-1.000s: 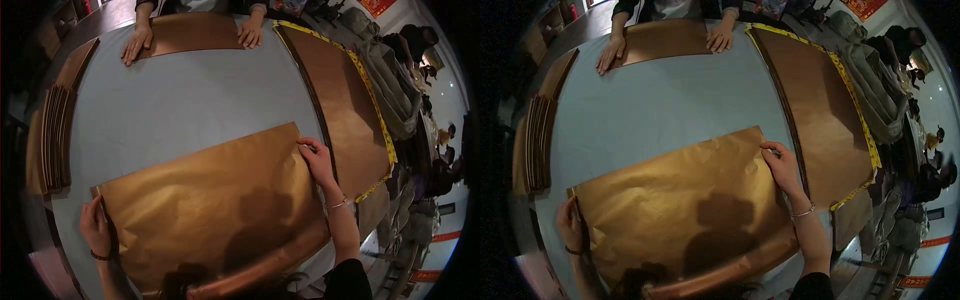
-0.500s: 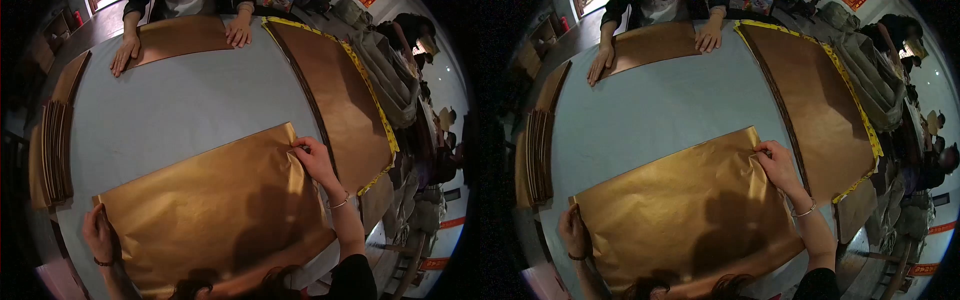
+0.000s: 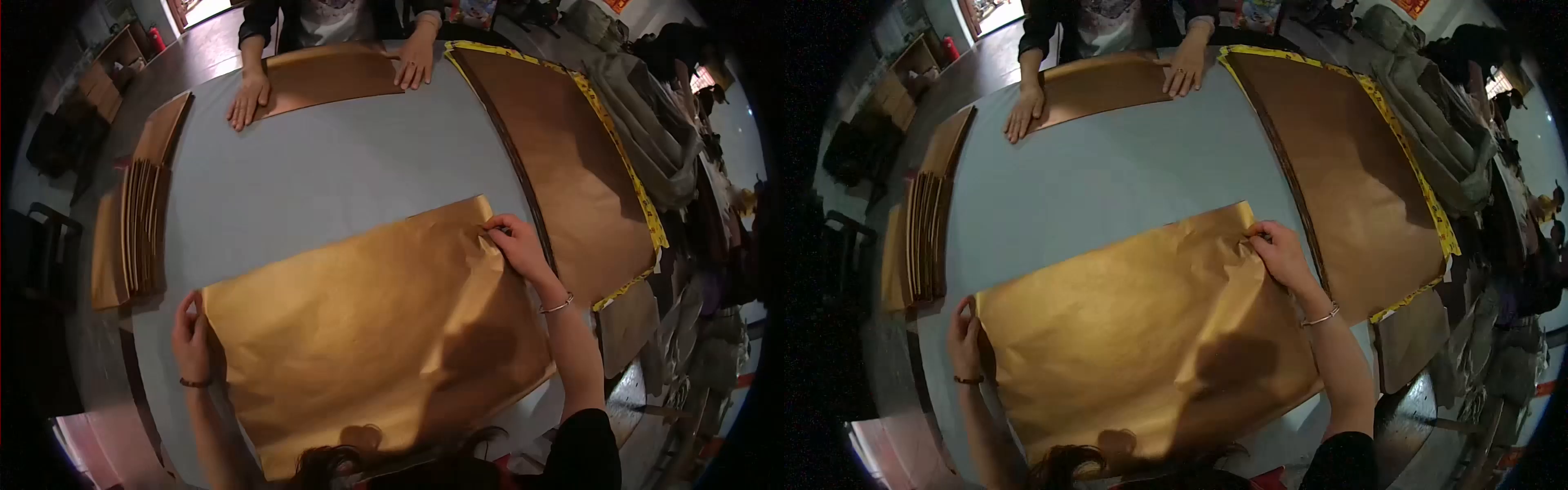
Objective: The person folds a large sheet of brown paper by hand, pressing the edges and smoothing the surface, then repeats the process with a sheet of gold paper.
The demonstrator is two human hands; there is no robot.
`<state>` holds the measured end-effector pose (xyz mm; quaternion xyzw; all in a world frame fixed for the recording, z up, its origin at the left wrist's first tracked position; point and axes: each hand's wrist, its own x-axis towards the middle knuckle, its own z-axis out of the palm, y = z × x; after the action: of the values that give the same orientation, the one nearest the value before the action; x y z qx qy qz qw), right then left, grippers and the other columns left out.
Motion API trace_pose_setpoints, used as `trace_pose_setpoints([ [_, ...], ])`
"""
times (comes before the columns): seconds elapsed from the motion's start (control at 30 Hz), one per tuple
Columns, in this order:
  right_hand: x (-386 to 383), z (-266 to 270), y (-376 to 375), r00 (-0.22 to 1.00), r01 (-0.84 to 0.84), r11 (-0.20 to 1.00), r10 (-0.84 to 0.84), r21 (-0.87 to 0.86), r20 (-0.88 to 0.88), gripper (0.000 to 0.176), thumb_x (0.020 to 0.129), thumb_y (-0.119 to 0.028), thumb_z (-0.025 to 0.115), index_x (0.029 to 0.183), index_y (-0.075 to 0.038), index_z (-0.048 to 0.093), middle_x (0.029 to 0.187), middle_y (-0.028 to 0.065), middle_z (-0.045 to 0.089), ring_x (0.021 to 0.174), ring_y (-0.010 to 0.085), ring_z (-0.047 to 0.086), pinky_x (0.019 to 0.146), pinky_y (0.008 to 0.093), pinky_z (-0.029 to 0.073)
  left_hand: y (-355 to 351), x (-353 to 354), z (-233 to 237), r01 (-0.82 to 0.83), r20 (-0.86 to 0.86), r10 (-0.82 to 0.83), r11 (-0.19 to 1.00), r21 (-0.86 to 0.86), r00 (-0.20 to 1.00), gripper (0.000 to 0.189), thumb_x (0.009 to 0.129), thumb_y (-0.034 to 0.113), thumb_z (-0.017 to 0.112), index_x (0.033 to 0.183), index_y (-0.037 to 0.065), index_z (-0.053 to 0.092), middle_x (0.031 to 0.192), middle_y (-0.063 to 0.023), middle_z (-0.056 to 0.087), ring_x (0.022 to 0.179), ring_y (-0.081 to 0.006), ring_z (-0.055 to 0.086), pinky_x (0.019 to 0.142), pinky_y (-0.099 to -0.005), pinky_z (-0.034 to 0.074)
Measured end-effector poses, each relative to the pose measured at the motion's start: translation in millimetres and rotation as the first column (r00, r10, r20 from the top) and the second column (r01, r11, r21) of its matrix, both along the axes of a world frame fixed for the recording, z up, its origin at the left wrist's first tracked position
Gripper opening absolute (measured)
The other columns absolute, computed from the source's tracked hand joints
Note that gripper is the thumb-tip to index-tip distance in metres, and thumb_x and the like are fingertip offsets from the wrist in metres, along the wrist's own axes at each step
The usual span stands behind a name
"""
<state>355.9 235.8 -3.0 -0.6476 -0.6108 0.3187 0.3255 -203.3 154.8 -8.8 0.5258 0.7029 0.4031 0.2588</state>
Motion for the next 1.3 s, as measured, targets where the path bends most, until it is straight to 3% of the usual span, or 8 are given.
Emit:
trace_pose_setpoints([
  [0.1,4.7,-12.0,0.2,0.992,-0.001,1.000,0.003,0.013,-0.124,0.021,0.085,-0.013,0.058,0.099,0.002,0.064,0.091,0.0111,0.063,0.080,0.0186,0.060,0.072,0.0302,0.048,-2.6,9.2,13.5,-0.050,-0.012,0.050,0.998,-0.048,0.999,0.047,0.090,0.007,0.053,0.136,0.007,0.045,0.070,0.0027,0.044,0.064,-0.0074,0.040,0.059,-0.0235,0.037],
  [0.17,2.6,-9.4,0.6,0.995,-0.068,0.993,0.074,0.097,-0.060,0.020,0.086,-0.011,0.057,0.100,0.002,0.064,0.093,0.0115,0.063,0.081,0.0184,0.059,0.073,0.0304,0.047,-4.7,10.4,13.0,-0.060,0.021,0.063,0.992,-0.115,0.998,0.051,0.091,0.017,0.058,0.138,0.007,0.041,0.071,0.0022,0.049,0.063,-0.0061,0.041,0.057,-0.0230,0.036],
  [0.43,11.2,-18.1,6.5,0.995,-0.094,0.995,0.095,0.034,-0.034,0.023,0.088,-0.013,0.056,0.102,0.005,0.062,0.099,0.0144,0.065,0.091,0.0227,0.061,0.081,0.0323,0.048,-38.8,17.4,21.7,-0.138,-0.044,0.131,0.967,-0.216,0.990,0.064,0.089,0.013,0.060,0.145,0.009,0.028,0.068,0.0020,0.049,0.062,-0.0072,0.041,0.055,-0.0239,0.035],
  [0.5,6.7,-17.0,3.9,0.999,-0.027,0.997,0.024,0.076,0.040,0.024,0.088,-0.013,0.057,0.103,0.005,0.062,0.098,0.0134,0.066,0.090,0.0210,0.061,0.081,0.0317,0.048,-60.8,16.4,18.5,-0.025,0.179,0.053,0.987,-0.158,0.982,0.069,0.089,0.010,0.060,0.147,0.010,0.023,0.076,-0.0004,0.054,0.066,-0.0080,0.047,0.058,-0.0243,0.040],
  [0.6,0.3,-3.4,-1.7,0.993,-0.055,0.998,0.054,-0.010,-0.107,0.025,0.088,-0.013,0.056,0.105,0.004,0.062,0.098,0.0116,0.065,0.089,0.0173,0.060,0.080,0.0291,0.047,-99.2,30.2,30.0,-0.048,0.364,0.118,0.979,-0.196,0.924,0.074,0.089,0.009,0.060,0.149,0.012,0.017,0.086,-0.0030,0.058,0.072,-0.0100,0.052,0.064,-0.0253,0.045],
  [0.77,10.2,-13.5,4.8,0.995,-0.083,0.997,0.083,0.012,-0.054,0.021,0.088,-0.013,0.057,0.102,0.001,0.065,0.094,0.0061,0.066,0.086,0.0132,0.059,0.078,0.0263,0.046,-156.2,60.9,35.8,-0.077,0.296,0.127,0.981,-0.176,0.947,0.078,0.087,0.004,0.059,0.150,0.014,0.014,0.088,-0.0040,0.058,0.073,-0.0116,0.054,0.068,-0.0267,0.046],
  [1.0,15.2,-3.7,-41.5,0.998,-0.056,0.997,0.054,0.046,0.038,0.023,0.088,-0.012,0.056,0.104,0.003,0.064,0.091,0.0104,0.067,0.080,0.0160,0.061,0.073,0.0295,0.048,-168.8,54.1,19.2,-0.063,0.112,0.092,0.971,-0.233,0.989,0.088,0.077,-0.010,0.058,0.150,0.015,0.015,0.077,-0.0041,0.056,0.071,-0.0124,0.053,0.068,-0.0268,0.045],
  [1.3,57.7,-32.0,-133.1,0.981,0.195,0.980,-0.195,0.042,0.013,0.023,0.086,-0.013,0.058,0.102,0.002,0.065,0.095,0.0129,0.066,0.086,0.0219,0.062,0.077,0.0332,0.048,-128.6,49.9,36.9,0.136,0.096,-0.115,0.957,-0.255,0.989,0.082,0.080,-0.005,0.061,0.149,0.014,0.020,0.077,-0.0039,0.056,0.071,-0.0134,0.053,0.069,-0.0271,0.045],
])
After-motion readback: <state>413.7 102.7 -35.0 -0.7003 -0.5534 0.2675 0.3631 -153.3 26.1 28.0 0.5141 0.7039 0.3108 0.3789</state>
